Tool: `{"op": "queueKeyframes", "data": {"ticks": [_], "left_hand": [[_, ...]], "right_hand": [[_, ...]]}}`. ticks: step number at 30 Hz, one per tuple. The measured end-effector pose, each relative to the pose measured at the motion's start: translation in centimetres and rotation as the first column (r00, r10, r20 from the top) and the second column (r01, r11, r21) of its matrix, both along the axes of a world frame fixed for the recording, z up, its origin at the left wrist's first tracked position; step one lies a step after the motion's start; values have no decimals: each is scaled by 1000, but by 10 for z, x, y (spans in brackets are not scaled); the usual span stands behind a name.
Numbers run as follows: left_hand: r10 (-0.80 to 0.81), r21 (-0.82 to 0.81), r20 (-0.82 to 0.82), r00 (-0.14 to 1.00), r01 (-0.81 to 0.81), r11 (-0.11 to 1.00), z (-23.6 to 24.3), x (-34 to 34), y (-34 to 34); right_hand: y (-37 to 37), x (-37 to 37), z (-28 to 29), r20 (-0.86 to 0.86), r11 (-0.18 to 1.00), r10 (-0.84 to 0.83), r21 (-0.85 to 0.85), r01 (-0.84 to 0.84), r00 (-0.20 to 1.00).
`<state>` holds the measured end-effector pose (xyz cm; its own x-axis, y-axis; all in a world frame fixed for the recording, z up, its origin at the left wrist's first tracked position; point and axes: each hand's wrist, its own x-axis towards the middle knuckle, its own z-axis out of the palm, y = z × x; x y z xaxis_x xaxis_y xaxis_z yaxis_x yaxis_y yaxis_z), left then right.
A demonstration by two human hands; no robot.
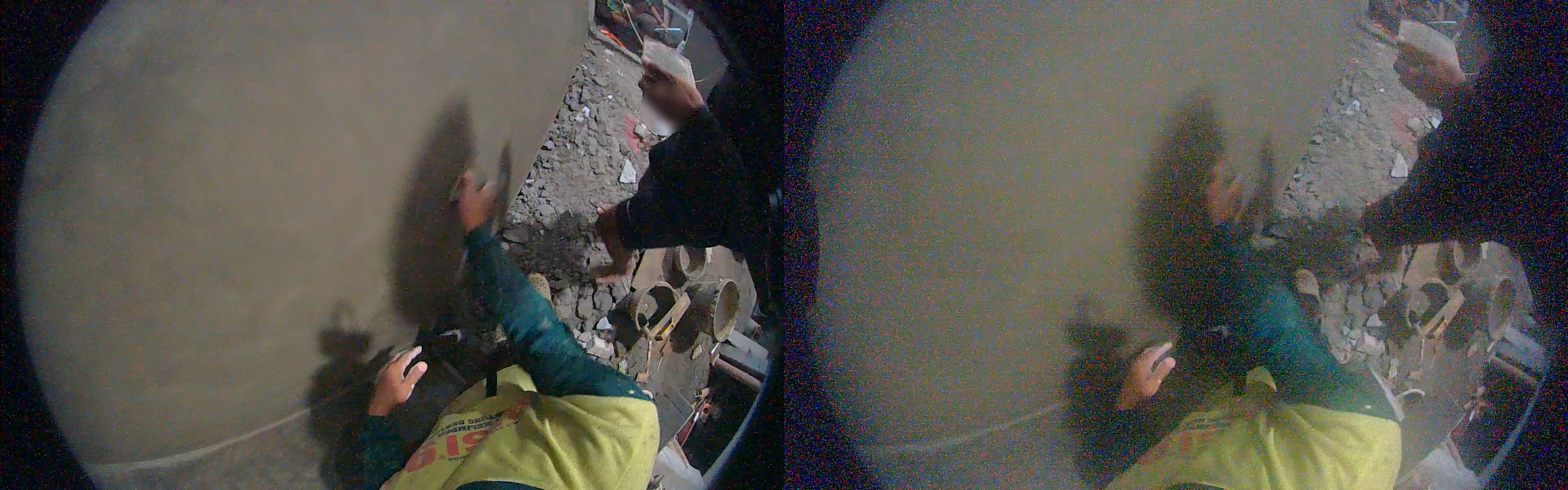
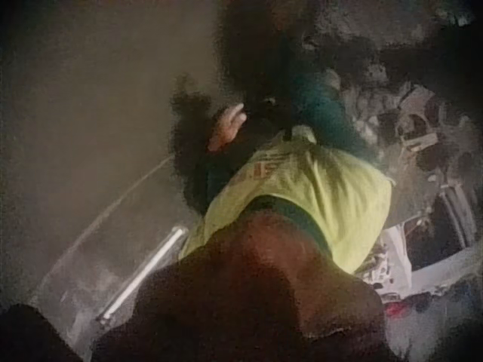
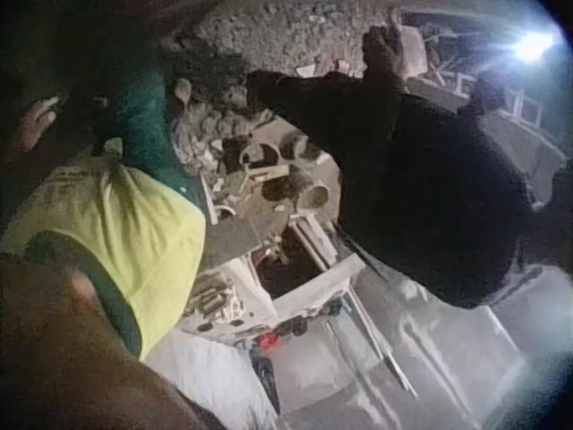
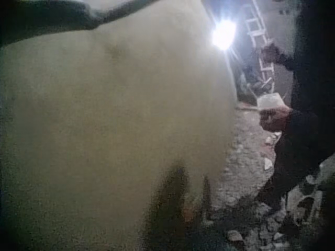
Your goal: The person smooths a freshly plastered wall using a rectangular float, moving it in circular and vertical strokes. The person then uses a trowel to scrape and level the lower edge of the wall where it meets the debris-covered floor.
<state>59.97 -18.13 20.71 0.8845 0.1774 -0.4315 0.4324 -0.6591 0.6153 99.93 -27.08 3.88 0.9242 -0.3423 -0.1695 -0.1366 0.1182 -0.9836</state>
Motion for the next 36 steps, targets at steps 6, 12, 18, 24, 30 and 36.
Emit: {"op": "queueKeyframes", "data": {"ticks": [6,12,18,24,30,36], "left_hand": [[33,60,-127,991,-26,998,-15,-26,11],[-12,-69,-168,986,0,998,-8,6,4],[30,11,-207,978,-28,1000,-48,-34,31],[-32,-43,-45,998,30,999,-26,-5,15],[125,-123,-211,970,-153,980,-11,5,-6],[-10,-59,10,1000,11,998,-37,7,12]], "right_hand": [[8,19,130,310,998,64,8,-70,949],[-4,17,31,123,1000,4,16,-6,992],[-45,114,245,255,999,0,37,-9,967],[-10,20,230,705,873,200,-444,203,680],[-59,130,324,572,992,-41,-76,102,819],[9,43,364,953,950,82,-163,265,291]]}}
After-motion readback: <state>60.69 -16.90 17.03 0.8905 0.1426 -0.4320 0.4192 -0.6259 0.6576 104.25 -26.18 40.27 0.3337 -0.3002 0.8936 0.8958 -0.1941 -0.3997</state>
